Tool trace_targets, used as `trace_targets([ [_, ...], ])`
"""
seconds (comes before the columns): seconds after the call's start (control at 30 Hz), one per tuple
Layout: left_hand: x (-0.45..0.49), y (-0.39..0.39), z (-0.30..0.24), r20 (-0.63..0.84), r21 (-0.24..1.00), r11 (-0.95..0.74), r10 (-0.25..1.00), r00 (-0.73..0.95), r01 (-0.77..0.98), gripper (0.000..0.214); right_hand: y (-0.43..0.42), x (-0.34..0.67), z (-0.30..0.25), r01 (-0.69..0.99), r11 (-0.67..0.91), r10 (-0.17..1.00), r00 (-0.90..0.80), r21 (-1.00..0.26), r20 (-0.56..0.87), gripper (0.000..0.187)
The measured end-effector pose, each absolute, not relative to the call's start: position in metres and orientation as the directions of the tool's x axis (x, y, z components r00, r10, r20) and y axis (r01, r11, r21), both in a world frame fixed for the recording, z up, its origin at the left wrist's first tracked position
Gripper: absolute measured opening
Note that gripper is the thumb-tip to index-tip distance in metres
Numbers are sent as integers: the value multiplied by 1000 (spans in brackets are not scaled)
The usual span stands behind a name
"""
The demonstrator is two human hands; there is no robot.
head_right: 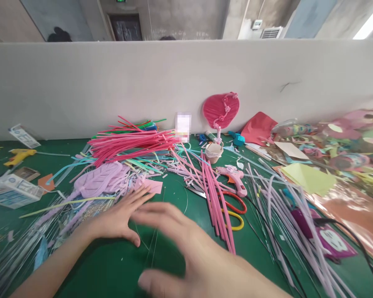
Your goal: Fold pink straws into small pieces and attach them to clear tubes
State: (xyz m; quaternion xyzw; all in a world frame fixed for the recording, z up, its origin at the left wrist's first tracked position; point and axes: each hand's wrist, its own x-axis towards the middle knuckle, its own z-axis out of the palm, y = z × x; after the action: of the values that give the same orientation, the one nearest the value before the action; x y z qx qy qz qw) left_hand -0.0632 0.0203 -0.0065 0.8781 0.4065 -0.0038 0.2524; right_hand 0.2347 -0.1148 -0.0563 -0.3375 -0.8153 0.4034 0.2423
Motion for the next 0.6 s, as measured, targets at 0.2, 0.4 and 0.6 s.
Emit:
trace_targets([
  [0.2,-60,22,-13,-256,428,-515,719,646,743,125,-13,207,-1,769,262,915,-391,-584,-104,116],
  [0.4,-60,23,-13,-240,430,-527,716,655,733,123,-21,213,-30,778,323,907,-417,-539,-59,117],
  [0.6,-60,24,-13,-231,422,-540,713,662,728,121,-12,214,-28,758,354,907,-421,-548,3,112],
])
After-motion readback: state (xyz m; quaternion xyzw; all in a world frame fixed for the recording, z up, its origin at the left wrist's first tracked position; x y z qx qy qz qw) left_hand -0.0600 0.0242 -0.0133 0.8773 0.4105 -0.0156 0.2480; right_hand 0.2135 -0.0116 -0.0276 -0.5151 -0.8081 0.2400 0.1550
